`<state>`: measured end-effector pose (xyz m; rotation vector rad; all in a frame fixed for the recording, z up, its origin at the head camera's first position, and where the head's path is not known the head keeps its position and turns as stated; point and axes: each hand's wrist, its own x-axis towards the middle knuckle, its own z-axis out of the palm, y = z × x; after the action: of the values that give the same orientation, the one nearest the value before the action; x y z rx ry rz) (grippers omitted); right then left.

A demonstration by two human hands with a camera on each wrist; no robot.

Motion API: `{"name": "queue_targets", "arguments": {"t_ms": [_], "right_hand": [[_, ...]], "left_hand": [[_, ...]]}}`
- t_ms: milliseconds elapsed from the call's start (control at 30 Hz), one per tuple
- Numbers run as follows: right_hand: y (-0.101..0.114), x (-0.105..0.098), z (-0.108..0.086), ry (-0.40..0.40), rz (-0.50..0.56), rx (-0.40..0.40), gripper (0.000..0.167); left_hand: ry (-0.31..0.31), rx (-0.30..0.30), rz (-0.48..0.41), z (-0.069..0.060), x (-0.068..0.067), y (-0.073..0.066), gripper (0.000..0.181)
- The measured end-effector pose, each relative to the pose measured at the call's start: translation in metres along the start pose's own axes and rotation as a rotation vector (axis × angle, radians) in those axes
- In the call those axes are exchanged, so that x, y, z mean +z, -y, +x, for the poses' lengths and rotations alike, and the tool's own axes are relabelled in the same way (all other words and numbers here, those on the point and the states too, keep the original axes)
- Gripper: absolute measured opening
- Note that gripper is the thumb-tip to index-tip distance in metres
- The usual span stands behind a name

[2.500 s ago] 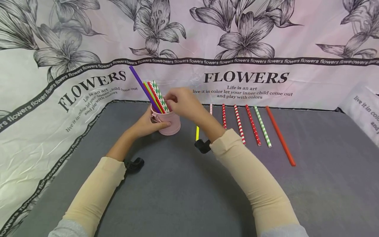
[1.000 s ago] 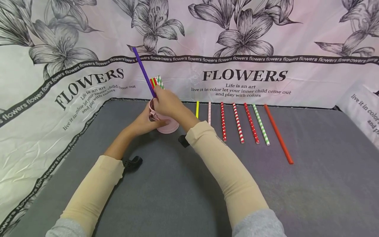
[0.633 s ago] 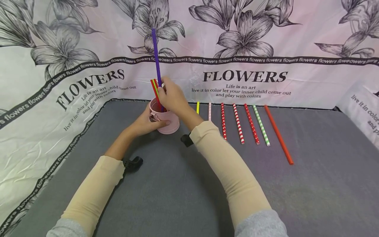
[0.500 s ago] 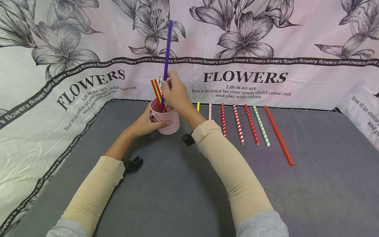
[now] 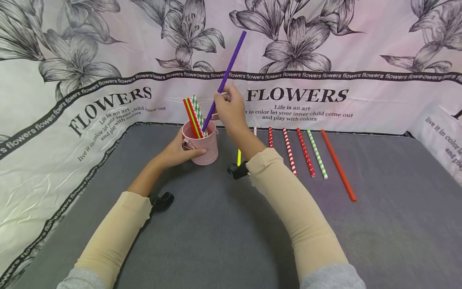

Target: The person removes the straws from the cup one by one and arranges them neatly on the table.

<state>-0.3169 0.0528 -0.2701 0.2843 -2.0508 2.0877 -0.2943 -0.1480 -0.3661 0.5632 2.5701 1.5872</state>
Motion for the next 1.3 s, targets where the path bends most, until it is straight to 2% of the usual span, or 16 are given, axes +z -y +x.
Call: {"name": "queue_targets", "arguments": {"t_ms": [200, 433, 533, 667, 767, 900, 967, 1067, 1167, 1300], "right_hand": [[-0.01, -0.022, 0.001, 0.04, -0.092, 0.044, 0.019], [-0.016, -0.065, 0.008, 0.184, -0.223, 0.15, 0.02], [-0.016, -0.086, 0.01, 0.302, -0.305, 0.213, 0.02], [-0.012, -0.113, 0.011, 0.541, -0.471, 0.294, 0.017], [-0.008, -0.131, 0.011, 0.709, -0.557, 0.367, 0.011], [-0.003, -0.153, 0.012, 0.835, -0.615, 0.498, 0.022], [-0.001, -0.165, 0.013, 0.863, -0.647, 0.554, 0.025], [-0.001, -0.182, 0.015, 0.894, -0.692, 0.638, 0.02], [-0.002, -0.199, 0.015, 0.886, -0.692, 0.738, 0.006], [-0.005, -0.219, 0.013, 0.842, -0.676, 0.829, 0.024]], "left_hand": [[0.001, 0.001, -0.015, 0.001, 0.0, 0.003, 0.1], [-0.004, 0.021, -0.018, 0.0, -0.001, 0.001, 0.101], [-0.007, 0.019, -0.013, 0.0, -0.001, 0.0, 0.101], [-0.004, 0.008, -0.008, 0.0, 0.0, 0.002, 0.1], [-0.002, 0.011, -0.01, 0.0, 0.0, 0.002, 0.1], [-0.004, 0.021, -0.015, 0.0, 0.0, 0.001, 0.101], [-0.008, 0.021, -0.014, 0.0, 0.0, 0.001, 0.102], [-0.006, 0.02, -0.013, 0.0, 0.0, 0.002, 0.102], [-0.007, 0.02, -0.014, 0.0, 0.0, 0.002, 0.101], [-0.007, 0.019, -0.016, -0.001, 0.0, 0.003, 0.102]]}}
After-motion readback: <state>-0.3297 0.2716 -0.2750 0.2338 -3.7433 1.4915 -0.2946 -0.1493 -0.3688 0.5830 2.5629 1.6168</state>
